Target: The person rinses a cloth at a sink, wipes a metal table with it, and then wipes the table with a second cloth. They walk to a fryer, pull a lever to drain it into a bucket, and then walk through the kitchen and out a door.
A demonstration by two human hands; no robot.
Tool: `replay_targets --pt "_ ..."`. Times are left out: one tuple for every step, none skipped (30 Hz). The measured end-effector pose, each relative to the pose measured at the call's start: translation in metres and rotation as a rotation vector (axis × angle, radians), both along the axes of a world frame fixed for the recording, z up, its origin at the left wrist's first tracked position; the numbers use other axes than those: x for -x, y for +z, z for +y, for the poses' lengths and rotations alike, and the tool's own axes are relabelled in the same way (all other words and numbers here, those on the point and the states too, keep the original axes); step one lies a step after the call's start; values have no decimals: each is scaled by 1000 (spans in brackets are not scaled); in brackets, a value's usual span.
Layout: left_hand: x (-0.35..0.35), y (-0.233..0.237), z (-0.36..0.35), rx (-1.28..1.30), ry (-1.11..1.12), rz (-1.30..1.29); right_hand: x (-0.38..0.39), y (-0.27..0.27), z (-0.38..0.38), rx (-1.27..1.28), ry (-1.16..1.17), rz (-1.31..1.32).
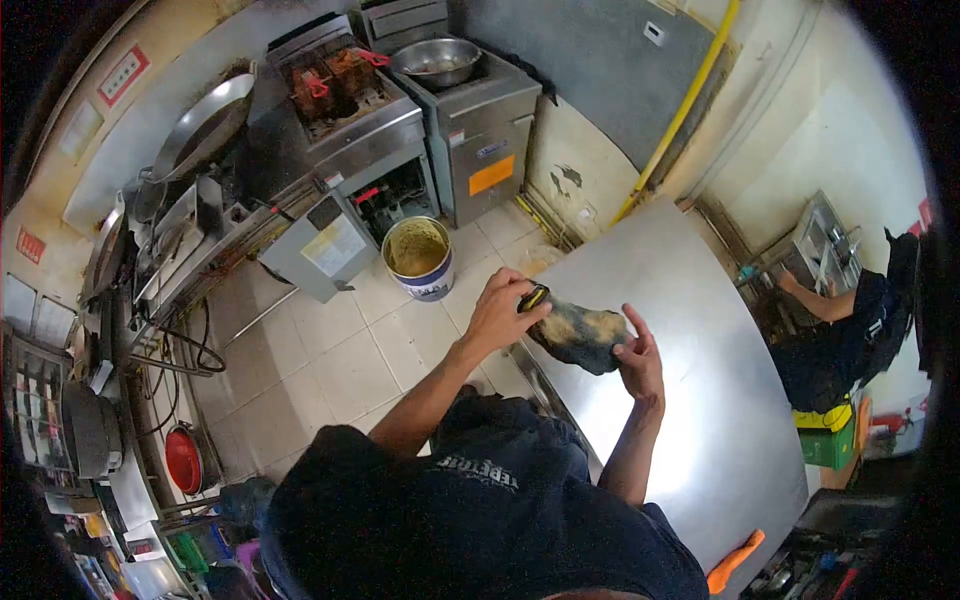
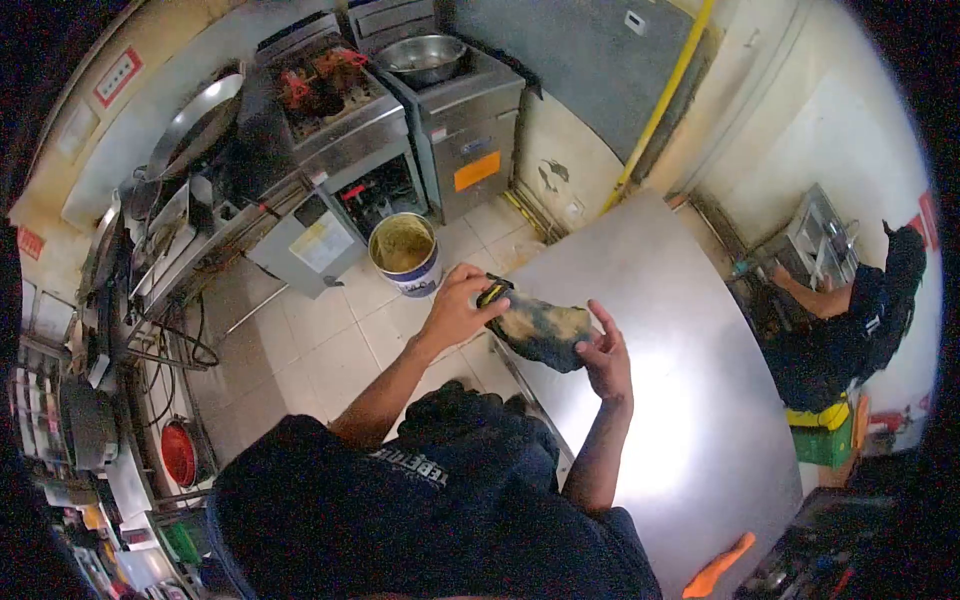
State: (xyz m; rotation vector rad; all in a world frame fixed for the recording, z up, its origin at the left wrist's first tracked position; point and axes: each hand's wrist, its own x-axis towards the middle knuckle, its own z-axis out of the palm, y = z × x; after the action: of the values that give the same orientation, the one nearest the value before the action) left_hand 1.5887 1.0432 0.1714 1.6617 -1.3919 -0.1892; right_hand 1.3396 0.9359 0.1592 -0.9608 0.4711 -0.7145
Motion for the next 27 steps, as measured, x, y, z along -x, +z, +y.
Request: replay_targets --pt "9 11 -4 -60 -18 82 13 3 -2 -29 -35 -8" --pt "13 8 -10 -73 -24 96 26 5 -1 -64 -70 -11" --pt "15 6 -20 -236 -117 238 34 8 3 -136 -142 -54" --pt "20 2 -29 -389 -210 380 43 2 -1 -131 -143 -40" --pt "31 -8 -39 -402 -321 695 51 -11 -7 -239 -198 29" --pt "41 -19 -51 -403 -327 703 60 -24 -9 -355 -260 96" --pt "49 -28 -65 -456 -382 656 68 -31 -13 -266 -231 192" --pt "58 -30 -77 -514 -447 600 74 -36 -21 -276 -256 192" --pt "70 -32 -90 -559 -427 586 82 -41 -31 -218 -266 230" --pt "79 -36 -96 -599 -499 563 95 -43 -32 -172 -307 268" --pt "86 -37 -110 -498 -522 497 99 -27 -29 -87 -452 331" --pt "97 -33 -131 -380 -567 434 102 -1 -29 2 -615 400" --pt "110 -12 -137 -323 -616 417 115 19 -33 104 -675 411" --pt "117 17 -130 -273 -657 410 130 34 -30 197 -723 436" --pt "122 43 -124 -192 -718 264 143 46 -26 284 -764 393" --pt "125 62 -120 -98 -763 127 154 59 -18 376 -789 355" --pt "128 68 -120 -101 -828 117 163 76 -6 390 -826 346" --pt "127 70 -118 65 -874 51 175 79 4 368 -882 347" --pt "132 67 -115 223 -912 -5 190 76 14 449 -798 305" --pt "138 57 -112 178 -962 3 202 73 26 512 -708 270" --pt "139 41 -103 69 -1002 53 209 71 38 466 -665 321" --pt "138 26 -94 -31 -1037 77 224 46 54 351 -632 360" --pt "140 -6 -83 -273 -1036 57 237 26 72 189 -599 623" --pt "140 -35 -70 -360 -1060 3 253 -12 86 209 -515 1062" --pt "132 -77 -58 -411 -1053 -73 258 -42 106 244 -392 1521" --pt "124 -112 -48 -569 -1021 36 264 -70 118 84 -219 1682" --pt "107 -150 -39 -563 -894 -13 262 -83 122 -78 -216 1680"
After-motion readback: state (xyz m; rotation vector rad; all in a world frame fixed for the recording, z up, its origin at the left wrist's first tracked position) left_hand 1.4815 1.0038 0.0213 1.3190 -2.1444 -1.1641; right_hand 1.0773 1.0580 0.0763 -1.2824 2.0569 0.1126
